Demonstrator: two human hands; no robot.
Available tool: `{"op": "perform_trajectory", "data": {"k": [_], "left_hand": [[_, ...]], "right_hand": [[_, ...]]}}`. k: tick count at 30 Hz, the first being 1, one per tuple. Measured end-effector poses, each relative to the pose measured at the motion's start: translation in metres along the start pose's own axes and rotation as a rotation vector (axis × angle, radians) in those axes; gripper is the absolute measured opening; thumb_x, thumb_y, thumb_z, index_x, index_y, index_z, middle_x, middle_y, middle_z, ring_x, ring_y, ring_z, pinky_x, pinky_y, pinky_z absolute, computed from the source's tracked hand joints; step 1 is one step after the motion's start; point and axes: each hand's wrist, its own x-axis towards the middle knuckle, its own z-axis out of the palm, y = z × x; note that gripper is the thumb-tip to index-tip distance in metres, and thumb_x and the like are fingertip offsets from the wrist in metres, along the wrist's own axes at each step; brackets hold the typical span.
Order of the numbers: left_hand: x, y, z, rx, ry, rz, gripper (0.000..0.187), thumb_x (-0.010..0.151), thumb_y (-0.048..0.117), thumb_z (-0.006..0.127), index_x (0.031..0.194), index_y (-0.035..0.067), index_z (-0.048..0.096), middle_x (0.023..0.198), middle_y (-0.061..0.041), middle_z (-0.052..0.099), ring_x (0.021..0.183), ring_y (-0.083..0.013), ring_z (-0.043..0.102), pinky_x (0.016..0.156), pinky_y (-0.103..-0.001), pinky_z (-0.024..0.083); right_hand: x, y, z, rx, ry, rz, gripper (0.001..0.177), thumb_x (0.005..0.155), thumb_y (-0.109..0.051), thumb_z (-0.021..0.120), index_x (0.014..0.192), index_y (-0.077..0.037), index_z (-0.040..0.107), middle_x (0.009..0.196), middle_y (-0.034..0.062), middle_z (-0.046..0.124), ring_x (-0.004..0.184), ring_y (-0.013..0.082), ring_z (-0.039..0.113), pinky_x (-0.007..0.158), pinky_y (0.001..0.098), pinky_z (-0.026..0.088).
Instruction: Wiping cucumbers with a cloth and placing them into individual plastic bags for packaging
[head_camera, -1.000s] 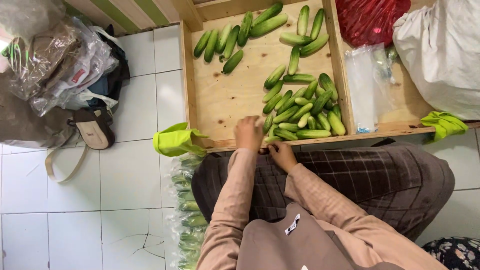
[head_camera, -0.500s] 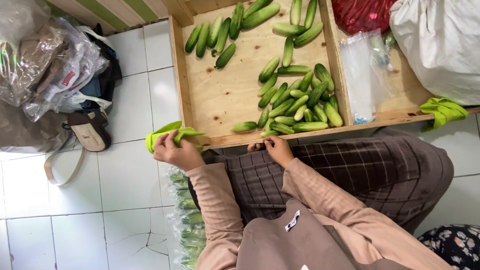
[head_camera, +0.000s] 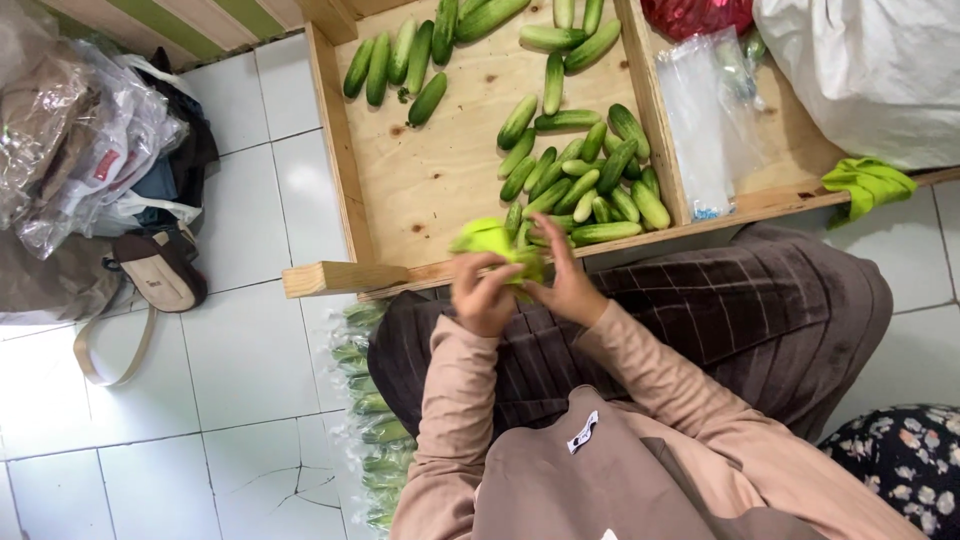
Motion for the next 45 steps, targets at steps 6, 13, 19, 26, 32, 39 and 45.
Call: {"op": "perform_trajectory", "data": {"k": [6, 13, 19, 26, 32, 39, 45], "left_hand": [[0.002, 0.028, 0.023, -0.226, -0.316, 0.016, 0.027, 0.083, -0.008, 0.061, 0.091, 0.012, 0.078, 0.1, -0.008, 0.072, 0.082, -0.0327, 0.065, 0.077, -0.044, 0.054], [-0.007, 0.014, 0.031, -0.161, -0.368, -0.117, 0.047, 0.071, -0.014, 0.068, 0.112, 0.008, 0.075, 0.101, -0.01, 0.071, 0.086, -0.0341, 0.068, 0.082, -0.043, 0.055], [-0.003, 0.008, 0.027, -0.109, -0.395, -0.227, 0.034, 0.079, -0.007, 0.073, 0.108, 0.012, 0.077, 0.097, -0.007, 0.071, 0.085, -0.03, 0.07, 0.08, -0.04, 0.058], [0.022, -0.037, 0.039, -0.021, -0.937, -0.64, 0.034, 0.083, 0.002, 0.074, 0.116, 0.006, 0.073, 0.099, -0.016, 0.074, 0.088, -0.0365, 0.073, 0.081, -0.05, 0.058], [0.006, -0.177, 0.104, 0.19, -0.959, -0.793, 0.03, 0.091, 0.016, 0.067, 0.12, 0.009, 0.072, 0.106, -0.018, 0.076, 0.1, -0.0403, 0.073, 0.088, -0.054, 0.058], [-0.042, -0.323, 0.189, 0.481, -0.687, -0.871, 0.048, 0.094, 0.025, 0.071, 0.138, 0.007, 0.06, 0.126, -0.017, 0.066, 0.118, -0.0388, 0.066, 0.101, -0.052, 0.055], [-0.027, -0.306, 0.217, 0.62, -0.768, -0.87, 0.065, 0.092, 0.042, 0.075, 0.147, 0.013, 0.055, 0.136, -0.007, 0.065, 0.126, -0.0317, 0.062, 0.105, -0.053, 0.052]], "right_hand": [[-0.027, 0.052, -0.046, -0.283, 0.006, -0.136, 0.043, 0.075, 0.004, 0.073, 0.115, -0.013, 0.077, 0.119, 0.0039, 0.073, 0.112, 0.0323, 0.068, 0.099, 0.0445, 0.052], [-0.039, 0.062, -0.069, -0.249, 0.12, 0.083, 0.028, 0.073, -0.017, 0.092, 0.095, -0.009, 0.077, 0.089, 0.0125, 0.074, 0.089, 0.0299, 0.072, 0.081, 0.0403, 0.053], [-0.034, 0.067, -0.079, -0.19, 0.226, 0.054, 0.024, 0.081, -0.023, 0.091, 0.094, -0.011, 0.076, 0.089, 0.0045, 0.072, 0.09, 0.0192, 0.07, 0.085, 0.0324, 0.052], [-0.037, 0.062, -0.076, 0.138, 0.228, 0.171, 0.017, 0.092, -0.011, 0.08, 0.098, -0.006, 0.064, 0.084, -0.0029, 0.065, 0.079, 0.0044, 0.057, 0.073, 0.0228, 0.05], [-0.036, 0.078, -0.073, 0.202, 0.127, 0.211, 0.017, 0.093, -0.012, 0.076, 0.1, -0.008, 0.062, 0.08, -0.002, 0.068, 0.072, 0.0057, 0.058, 0.067, 0.0236, 0.049], [-0.034, 0.068, -0.074, 0.226, 0.047, 0.247, 0.017, 0.091, -0.014, 0.078, 0.096, -0.011, 0.062, 0.077, -0.004, 0.067, 0.069, 0.0062, 0.054, 0.066, 0.0235, 0.046], [-0.032, 0.063, -0.079, 0.2, 0.033, 0.25, 0.016, 0.09, -0.015, 0.079, 0.094, -0.01, 0.064, 0.075, -0.0033, 0.067, 0.071, 0.0079, 0.053, 0.068, 0.0266, 0.046]]}}
